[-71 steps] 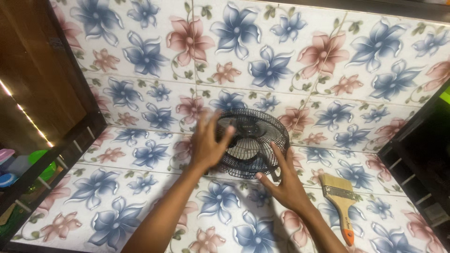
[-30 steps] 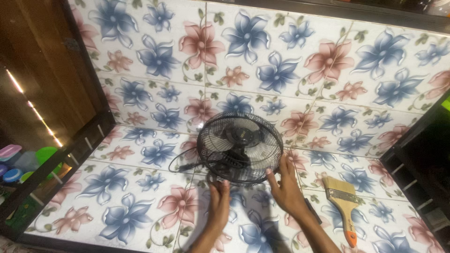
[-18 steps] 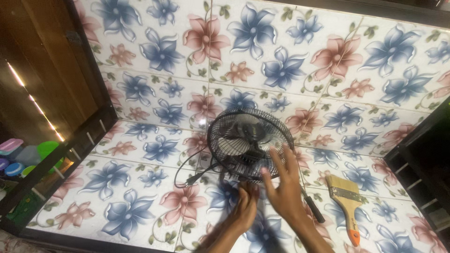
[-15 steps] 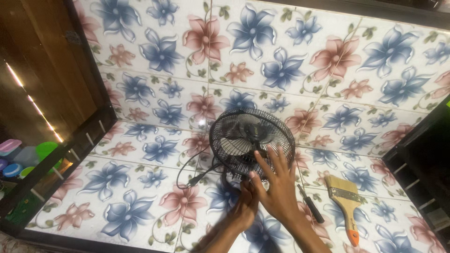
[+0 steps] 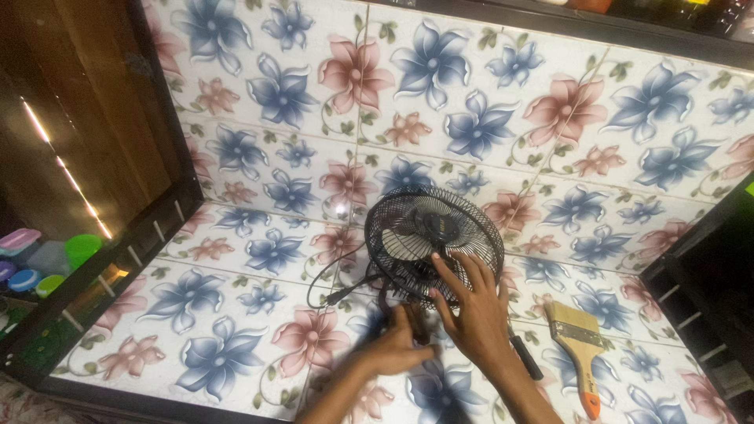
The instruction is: The person disassembles a small black electric fan by removing the front grille and blade assembly, then reassembles it by reattaching the blade and securing the front grille with a screwdriver. The person uses a screwdriver to loosen and tighten the central nut and adjusts the fan head angle.
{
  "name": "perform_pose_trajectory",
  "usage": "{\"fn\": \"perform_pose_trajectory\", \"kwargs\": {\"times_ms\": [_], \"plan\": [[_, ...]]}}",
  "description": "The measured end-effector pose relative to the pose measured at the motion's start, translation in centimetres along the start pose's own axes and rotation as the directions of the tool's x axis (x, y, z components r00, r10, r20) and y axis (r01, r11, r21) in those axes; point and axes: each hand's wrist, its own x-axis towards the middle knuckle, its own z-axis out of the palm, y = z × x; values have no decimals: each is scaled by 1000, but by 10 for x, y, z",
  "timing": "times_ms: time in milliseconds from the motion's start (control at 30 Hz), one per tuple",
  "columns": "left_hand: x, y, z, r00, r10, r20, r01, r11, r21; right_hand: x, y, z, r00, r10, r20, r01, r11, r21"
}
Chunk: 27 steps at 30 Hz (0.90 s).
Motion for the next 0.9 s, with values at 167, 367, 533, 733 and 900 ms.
{"fn": "perform_pose_trajectory", "kwargs": {"times_ms": [167,367,533,733,900], "plan": [[-13,0,-86,945,-289,-155,65,628,-776,14,13,6,983,150,104,-145,988,-49],[34,32,-96,773,-192,-604,-248,785,-567,25,27,17,997,45,-55,-40,995,90],[42,47,-83,690,-255,-677,-320,732,-602,25,33,17,994,-33,-101,42,995,91],[40,54,-86,675,-259,-691,-321,741,-591,27,30,16,985,-69,-156,84,992,90],[41,53,-86,685,-268,-677,-304,740,-600,26,31,20,987,-45,-154,60,994,89]]}}
